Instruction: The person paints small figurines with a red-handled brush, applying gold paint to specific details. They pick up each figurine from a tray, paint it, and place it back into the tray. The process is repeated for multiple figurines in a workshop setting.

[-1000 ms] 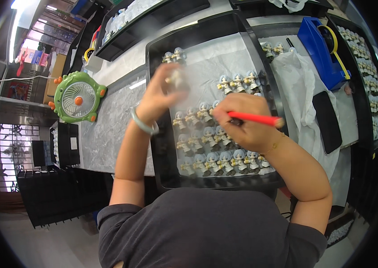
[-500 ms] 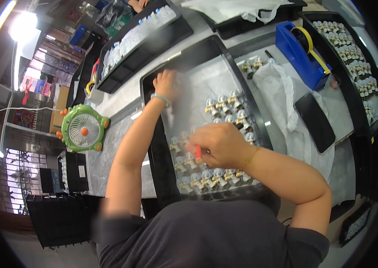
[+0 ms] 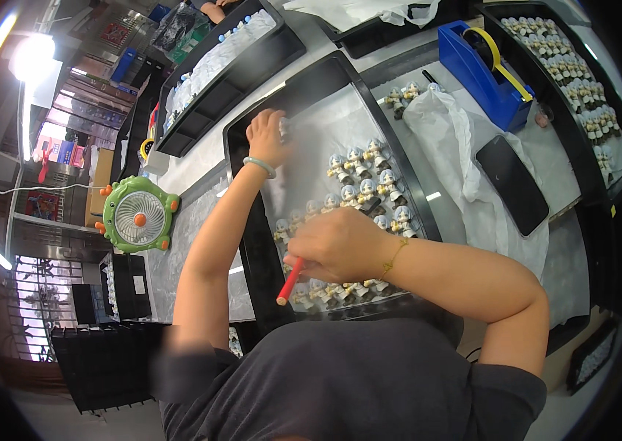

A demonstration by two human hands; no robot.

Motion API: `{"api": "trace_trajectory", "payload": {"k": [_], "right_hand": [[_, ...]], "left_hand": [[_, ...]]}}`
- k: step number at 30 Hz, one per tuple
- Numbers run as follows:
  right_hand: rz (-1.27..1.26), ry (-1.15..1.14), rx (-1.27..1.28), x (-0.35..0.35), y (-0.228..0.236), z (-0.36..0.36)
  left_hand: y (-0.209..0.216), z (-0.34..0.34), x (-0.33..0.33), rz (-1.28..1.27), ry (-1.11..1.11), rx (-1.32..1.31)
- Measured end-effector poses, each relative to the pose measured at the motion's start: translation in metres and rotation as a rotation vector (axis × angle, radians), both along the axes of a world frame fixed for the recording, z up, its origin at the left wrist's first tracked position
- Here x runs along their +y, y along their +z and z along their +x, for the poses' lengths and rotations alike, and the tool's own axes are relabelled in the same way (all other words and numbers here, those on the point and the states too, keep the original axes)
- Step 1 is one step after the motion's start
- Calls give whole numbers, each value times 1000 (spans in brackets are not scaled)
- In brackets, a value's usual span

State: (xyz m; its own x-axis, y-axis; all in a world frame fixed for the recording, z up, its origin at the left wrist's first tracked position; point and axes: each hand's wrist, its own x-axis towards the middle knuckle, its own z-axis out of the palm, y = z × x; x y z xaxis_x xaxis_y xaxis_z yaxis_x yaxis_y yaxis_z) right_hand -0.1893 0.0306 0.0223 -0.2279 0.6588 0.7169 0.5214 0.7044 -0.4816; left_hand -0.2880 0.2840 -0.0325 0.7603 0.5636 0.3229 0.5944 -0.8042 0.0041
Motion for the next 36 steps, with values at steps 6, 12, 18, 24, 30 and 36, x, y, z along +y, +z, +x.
{"api": "trace_trajectory", "payload": {"k": [6,12,18,24,30,36], "right_hand": [[-1,-13,9,2,-2,1],[-79,-14,77,3,-2,4],[-93,-103,446,8,4,20],[-225,-189,530,7,3,19],[-316,-176,548,8,5,19],[-299,-192,551,10,2,18]], "left_hand": [[10,40,-74,-563,-17,410],[22,13,-64,-625,-63,243],[72,-37,-114,-1586,-120,-835],[87,-56,-162,-1842,-309,-1074],[78,-61,-170,-1656,-524,-1068],[74,-65,-163,-1647,-709,-942]]}}
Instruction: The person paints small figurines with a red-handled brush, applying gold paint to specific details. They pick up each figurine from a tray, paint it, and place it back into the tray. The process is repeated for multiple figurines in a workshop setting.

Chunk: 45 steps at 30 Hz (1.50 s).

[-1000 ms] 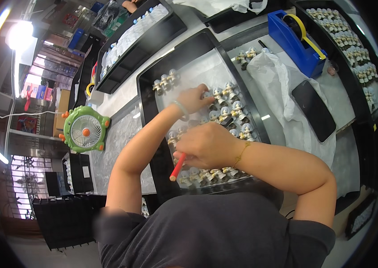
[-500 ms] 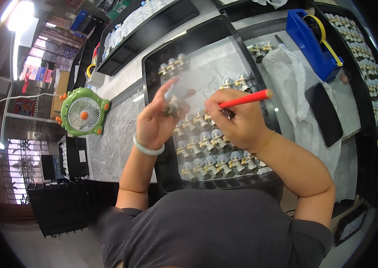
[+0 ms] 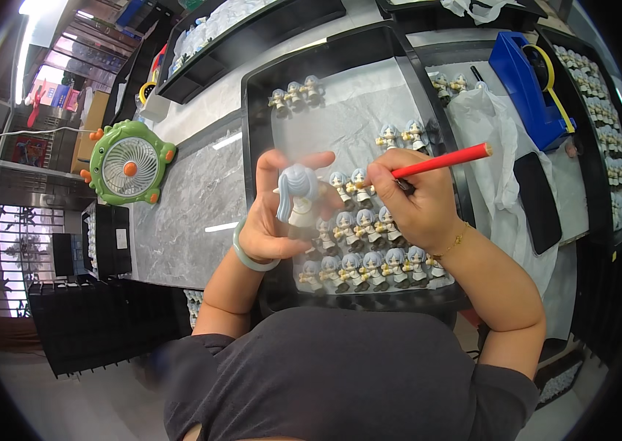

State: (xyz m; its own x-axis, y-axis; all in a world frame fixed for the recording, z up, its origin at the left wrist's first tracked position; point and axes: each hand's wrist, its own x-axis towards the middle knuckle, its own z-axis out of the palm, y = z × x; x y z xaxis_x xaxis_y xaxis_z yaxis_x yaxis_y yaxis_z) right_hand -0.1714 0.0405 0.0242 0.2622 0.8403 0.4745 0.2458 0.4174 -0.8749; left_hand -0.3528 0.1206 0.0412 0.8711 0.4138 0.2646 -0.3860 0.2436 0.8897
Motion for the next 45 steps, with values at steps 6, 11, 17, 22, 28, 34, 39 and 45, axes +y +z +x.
{"api": "trace_trajectory", "payload": {"k": [6,11,17,22,28,34,39,45], "right_hand": [[-8,10,-17,0,0,-1],[-33,14,-4,-2,-1,1],[-31,11,-7,-2,-2,2],[-17,-2,-10,-1,-2,1],[-76,11,16,-4,2,1],[5,25,-31,-2,-2,3],[85,62,-79,-4,1,0],[105,81,-254,-7,10,-3]], "left_hand": [[3,-1,-4,124,73,5],[-8,-2,0,687,400,215],[9,1,-8,1007,569,420],[10,0,-5,1179,617,484],[16,0,-8,1226,626,523],[7,2,-7,760,506,468],[12,13,39,-175,402,166],[-33,59,156,965,641,576]]}}
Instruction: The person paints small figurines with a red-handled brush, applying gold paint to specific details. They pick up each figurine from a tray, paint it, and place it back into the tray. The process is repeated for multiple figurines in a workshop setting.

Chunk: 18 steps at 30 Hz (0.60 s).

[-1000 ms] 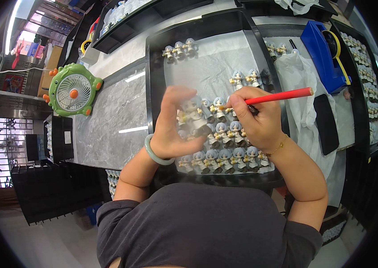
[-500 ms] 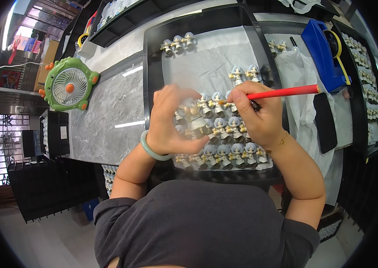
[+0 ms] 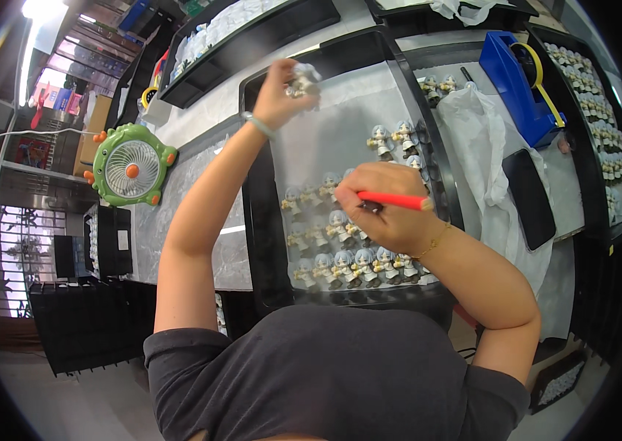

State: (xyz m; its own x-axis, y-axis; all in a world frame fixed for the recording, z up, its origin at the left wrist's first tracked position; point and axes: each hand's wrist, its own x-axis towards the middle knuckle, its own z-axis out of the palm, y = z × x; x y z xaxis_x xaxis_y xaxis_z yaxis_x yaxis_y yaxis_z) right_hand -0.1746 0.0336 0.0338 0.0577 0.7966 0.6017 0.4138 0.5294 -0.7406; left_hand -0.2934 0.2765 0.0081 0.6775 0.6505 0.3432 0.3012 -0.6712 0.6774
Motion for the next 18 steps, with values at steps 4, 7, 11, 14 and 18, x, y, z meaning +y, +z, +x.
{"api": "trace_trajectory", "payload": {"k": [4,7,11,14,18], "right_hand": [[89,-10,-48,-1,-2,-1],[86,-9,-79,-2,-4,-2],[156,49,-34,0,-6,-4],[177,66,-34,0,-9,-5],[188,45,-50,-2,-6,-8]], "left_hand": [[-33,19,15,376,86,311],[-45,24,19,402,177,418],[-45,20,20,386,245,537],[-49,18,22,374,258,565],[-57,16,20,401,291,548]]}}
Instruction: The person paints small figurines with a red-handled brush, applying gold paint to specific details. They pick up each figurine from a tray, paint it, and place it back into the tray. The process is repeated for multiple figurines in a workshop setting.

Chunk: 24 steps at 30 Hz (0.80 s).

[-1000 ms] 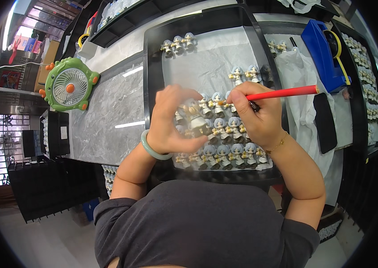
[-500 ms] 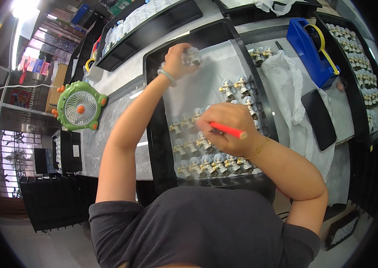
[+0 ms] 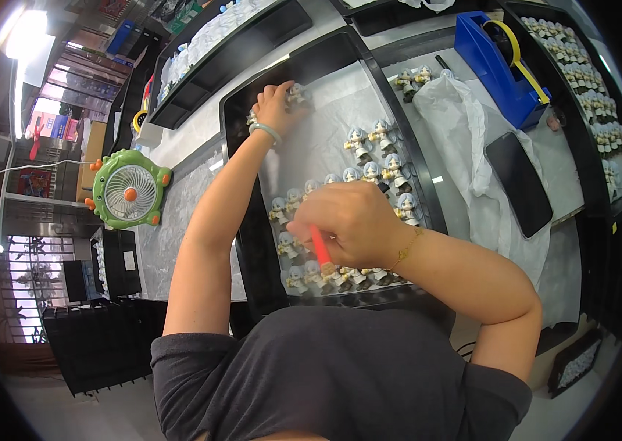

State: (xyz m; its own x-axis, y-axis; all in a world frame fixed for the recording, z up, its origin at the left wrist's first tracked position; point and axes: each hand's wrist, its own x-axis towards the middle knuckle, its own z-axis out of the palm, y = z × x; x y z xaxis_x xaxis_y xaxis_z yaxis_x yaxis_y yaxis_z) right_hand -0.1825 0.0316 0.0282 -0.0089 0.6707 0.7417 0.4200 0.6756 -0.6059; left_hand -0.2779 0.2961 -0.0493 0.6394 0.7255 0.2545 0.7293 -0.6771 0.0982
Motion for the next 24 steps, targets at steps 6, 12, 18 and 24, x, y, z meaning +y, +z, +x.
{"api": "trace_trajectory", "payload": {"k": [6,12,18,24], "right_hand": [[-23,-42,-61,-1,-4,-1],[-21,-53,-50,0,-6,-2],[-6,-68,-51,0,-5,-3],[-7,-63,-41,0,-7,-3]], "left_hand": [[1,3,-2,49,-40,9],[-1,5,-2,48,-38,-9],[-2,3,-4,91,-90,9],[-5,5,1,-7,-48,3]]}}
